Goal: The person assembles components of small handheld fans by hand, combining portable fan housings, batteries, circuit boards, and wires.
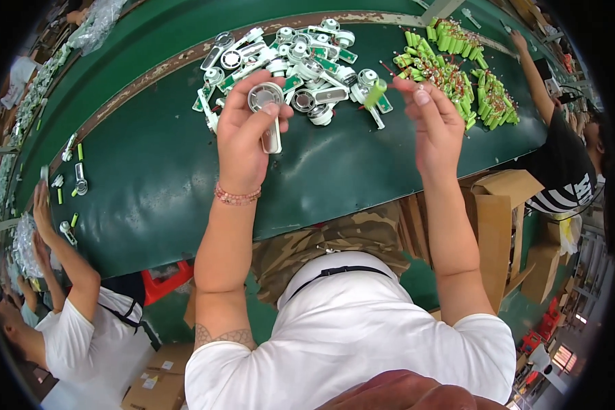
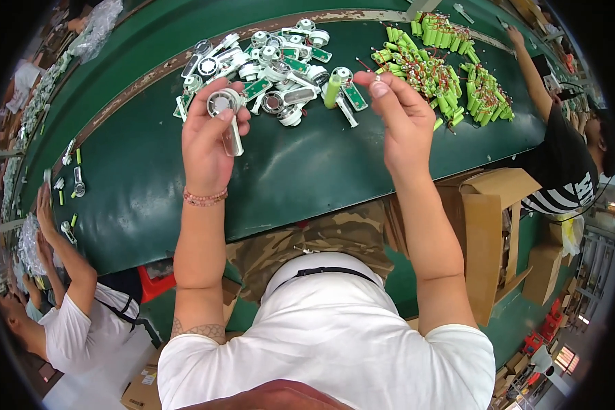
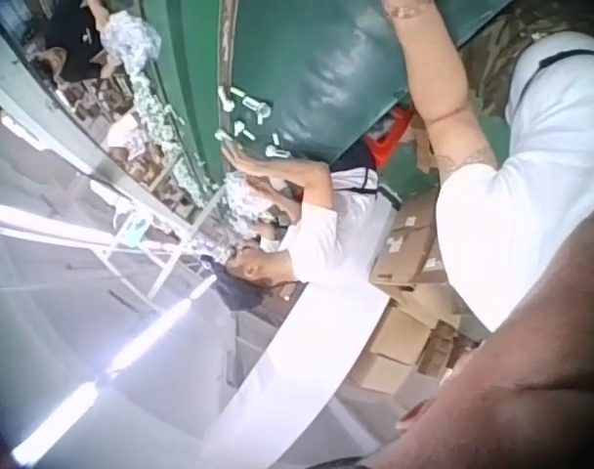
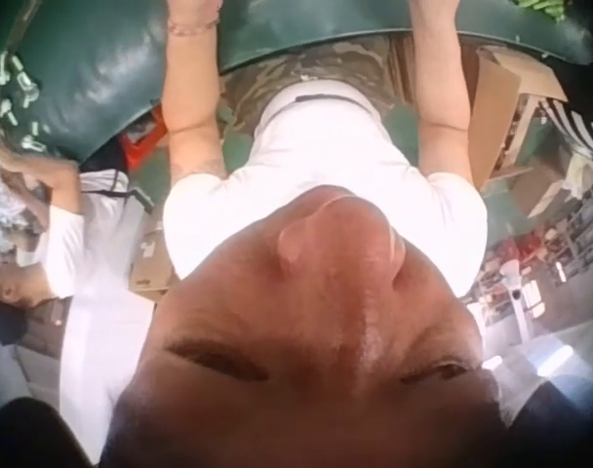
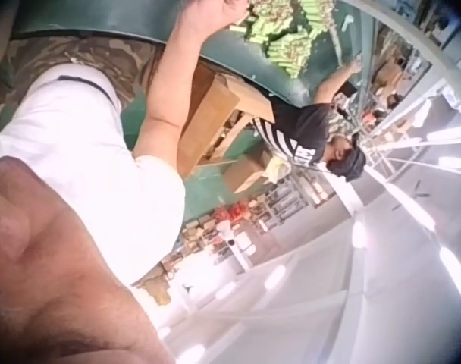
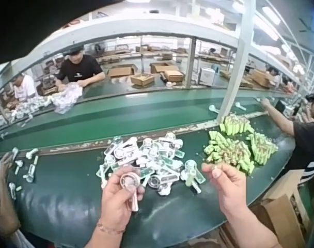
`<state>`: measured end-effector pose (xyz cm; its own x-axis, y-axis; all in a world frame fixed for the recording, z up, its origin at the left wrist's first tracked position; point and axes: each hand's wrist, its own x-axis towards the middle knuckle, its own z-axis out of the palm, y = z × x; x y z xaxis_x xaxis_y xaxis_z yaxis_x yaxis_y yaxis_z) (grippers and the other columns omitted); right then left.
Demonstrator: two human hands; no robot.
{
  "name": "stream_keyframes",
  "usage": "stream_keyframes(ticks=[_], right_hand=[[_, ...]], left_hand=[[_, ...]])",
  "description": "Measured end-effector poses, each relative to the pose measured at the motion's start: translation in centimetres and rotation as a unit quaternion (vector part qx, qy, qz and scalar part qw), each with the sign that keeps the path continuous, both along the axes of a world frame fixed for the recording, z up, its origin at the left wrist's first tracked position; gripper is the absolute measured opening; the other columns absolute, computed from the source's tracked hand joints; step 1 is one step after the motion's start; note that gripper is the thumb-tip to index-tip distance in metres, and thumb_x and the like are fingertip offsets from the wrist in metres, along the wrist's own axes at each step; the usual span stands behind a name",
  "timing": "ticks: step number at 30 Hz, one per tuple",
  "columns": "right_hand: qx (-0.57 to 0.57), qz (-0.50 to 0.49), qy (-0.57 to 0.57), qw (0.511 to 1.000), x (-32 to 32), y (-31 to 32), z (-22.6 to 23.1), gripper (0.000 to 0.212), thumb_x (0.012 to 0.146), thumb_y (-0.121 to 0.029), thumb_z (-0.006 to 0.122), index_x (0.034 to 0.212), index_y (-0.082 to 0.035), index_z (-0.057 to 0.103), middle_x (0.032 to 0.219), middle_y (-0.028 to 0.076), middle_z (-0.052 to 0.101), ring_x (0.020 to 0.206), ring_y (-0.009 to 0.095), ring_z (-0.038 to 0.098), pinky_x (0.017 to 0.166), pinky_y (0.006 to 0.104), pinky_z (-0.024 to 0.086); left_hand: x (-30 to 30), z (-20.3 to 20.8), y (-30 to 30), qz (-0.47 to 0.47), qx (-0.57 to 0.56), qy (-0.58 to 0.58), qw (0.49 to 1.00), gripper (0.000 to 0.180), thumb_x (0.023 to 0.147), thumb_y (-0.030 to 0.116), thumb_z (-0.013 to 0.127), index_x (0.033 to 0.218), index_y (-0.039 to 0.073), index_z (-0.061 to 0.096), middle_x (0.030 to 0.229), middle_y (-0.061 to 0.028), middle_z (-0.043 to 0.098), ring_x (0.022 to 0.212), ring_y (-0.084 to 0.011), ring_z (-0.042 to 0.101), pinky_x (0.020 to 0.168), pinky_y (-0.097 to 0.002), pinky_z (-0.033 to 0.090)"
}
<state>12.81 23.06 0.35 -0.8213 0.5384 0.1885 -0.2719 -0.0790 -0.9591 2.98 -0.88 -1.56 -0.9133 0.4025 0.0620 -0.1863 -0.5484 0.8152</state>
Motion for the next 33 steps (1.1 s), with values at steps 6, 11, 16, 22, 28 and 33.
stream_keyframes(ticks=[6, 11, 16, 22, 28, 33], right_hand=[[-0.117, 0.091, -0.011, 0.989, 1.8, -4.5, 1.3, 0.017, 0.094, -0.012, 0.058, 0.104, 0.0, 0.064, 0.103, 0.016, 0.069, 0.089, 0.02, 0.057, 0.075, 0.0263, 0.045], [-0.14, 0.122, 0.021, 0.982, 1.6, -7.0, 0.4, 0.017, 0.093, -0.01, 0.059, 0.104, 0.002, 0.065, 0.114, 0.019, 0.065, 0.101, 0.018, 0.059, 0.09, 0.0332, 0.046], [-0.037, 0.092, 0.013, 0.995, 1.4, -7.5, -0.7, 0.016, 0.094, -0.009, 0.056, 0.104, 0.002, 0.064, 0.116, 0.019, 0.064, 0.125, 0.029, 0.049, 0.108, 0.0438, 0.034], [-0.032, 0.035, 0.102, 0.994, 1.3, -7.2, -0.3, 0.015, 0.096, -0.011, 0.05, 0.101, 0.0, 0.06, 0.111, 0.019, 0.064, 0.13, 0.033, 0.044, 0.115, 0.0495, 0.02], [-0.023, 0.126, 0.025, 0.991, 1.9, -7.4, -1.4, 0.009, 0.094, -0.005, 0.056, 0.097, 0.002, 0.062, 0.08, 0.007, 0.063, 0.077, 0.013, 0.062, 0.094, 0.0402, 0.049], [-0.219, 0.179, -0.15, 0.947, 2.4, -7.3, -1.4, 0.013, 0.092, -0.005, 0.061, 0.102, 0.002, 0.065, 0.087, 0.009, 0.067, 0.08, 0.01, 0.062, 0.086, 0.0293, 0.051]], left_hand=[[2.0, 0.2, 1.0, -0.081, -0.014, 0.104, 0.991, 0.033, 0.087, 0.01, 0.069, 0.118, 0.003, 0.06, 0.106, -0.0047, 0.063, 0.08, -0.0086, 0.055, 0.071, -0.0219, 0.045], [3.7, -0.4, 2.8, -0.092, -0.106, 0.3, 0.943, 0.023, 0.081, 0.009, 0.075, 0.102, 0.003, 0.067, 0.099, -0.0051, 0.064, 0.093, -0.0173, 0.059, 0.084, -0.0312, 0.048], [3.3, -0.8, 2.4, -0.108, -0.147, 0.338, 0.923, 0.021, 0.08, 0.008, 0.075, 0.098, 0.002, 0.067, 0.102, -0.0067, 0.063, 0.092, -0.0167, 0.059, 0.084, -0.0309, 0.048], [1.8, 1.0, 0.8, -0.026, 0.008, -0.028, 0.999, 0.022, 0.089, 0.003, 0.061, 0.111, 0.002, 0.06, 0.104, -0.0033, 0.062, 0.075, -0.0067, 0.055, 0.066, -0.0205, 0.045], [2.3, -0.2, 1.3, -0.047, -0.069, 0.134, 0.987, 0.022, 0.088, 0.001, 0.064, 0.109, 0.002, 0.062, 0.101, -0.0019, 0.061, 0.083, -0.0045, 0.053, 0.072, -0.0212, 0.044], [2.6, 0.1, 1.1, -0.083, -0.09, 0.1, 0.987, 0.019, 0.09, 0.005, 0.063, 0.109, 0.002, 0.062, 0.102, -0.0034, 0.062, 0.085, -0.0056, 0.055, 0.072, -0.0221, 0.045]])
